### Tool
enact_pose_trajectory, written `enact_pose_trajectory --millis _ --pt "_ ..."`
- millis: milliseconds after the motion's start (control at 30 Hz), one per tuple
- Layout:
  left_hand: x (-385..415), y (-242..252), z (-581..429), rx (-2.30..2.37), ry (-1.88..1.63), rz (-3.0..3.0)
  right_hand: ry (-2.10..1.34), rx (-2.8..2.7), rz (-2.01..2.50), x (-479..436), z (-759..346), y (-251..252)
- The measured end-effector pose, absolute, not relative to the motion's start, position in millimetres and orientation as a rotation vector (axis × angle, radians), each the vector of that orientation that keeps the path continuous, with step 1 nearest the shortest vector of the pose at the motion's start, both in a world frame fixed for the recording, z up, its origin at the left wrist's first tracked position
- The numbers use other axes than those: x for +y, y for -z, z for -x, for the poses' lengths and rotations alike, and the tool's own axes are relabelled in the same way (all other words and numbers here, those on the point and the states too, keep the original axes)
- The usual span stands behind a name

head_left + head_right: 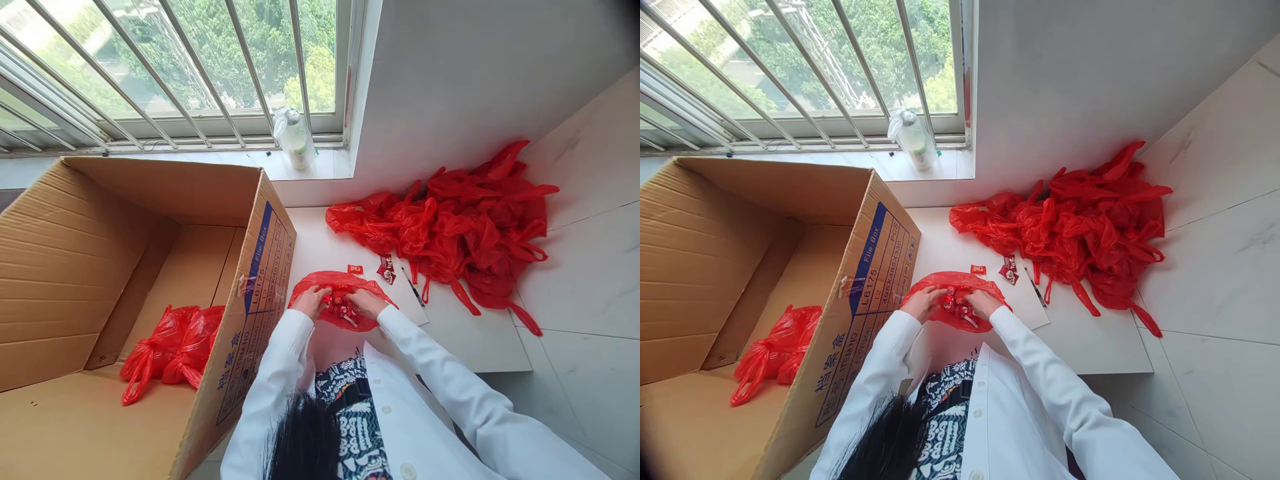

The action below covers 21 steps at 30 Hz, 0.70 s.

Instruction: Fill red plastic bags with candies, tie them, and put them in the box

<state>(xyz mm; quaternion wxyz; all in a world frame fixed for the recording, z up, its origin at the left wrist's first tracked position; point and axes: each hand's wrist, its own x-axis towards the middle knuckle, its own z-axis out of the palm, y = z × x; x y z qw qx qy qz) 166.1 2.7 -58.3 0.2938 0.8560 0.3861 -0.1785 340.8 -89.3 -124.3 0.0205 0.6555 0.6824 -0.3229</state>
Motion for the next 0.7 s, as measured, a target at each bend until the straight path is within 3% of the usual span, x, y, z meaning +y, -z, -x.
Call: enact_pose_trajectory --millis 100,200,300,367,500,700 --pt "4.9 27.6 -148.1 1.062 0.216 -2.326 1.014 2.216 -2.070 -108.9 -348.0 98.0" --pt "-3.0 16.4 -134.7 1.280 -0.067 -2.394 0.865 2.307 -2.398 -131.4 -355.6 73.6" --pt "-17.5 34.3 -125.6 1.493 -0.017 -2.392 0.507 2.112 -2.778 -151.8 -360.6 65.0" --pt "-26.7 54.2 -119.8 1.588 0.084 -2.294 0.461 1.896 -2.854 -163.2 -362.7 69.8" --pt "-33.6 80.1 -109.8 1.605 -0.009 -2.043 0.854 1.607 -2.911 -179.0 -364.7 86.9" --pt "-16.9 72.4 -115.2 1.410 -0.575 -1.508 1.632 1.559 -3.380 -169.1 -364.7 79.8"
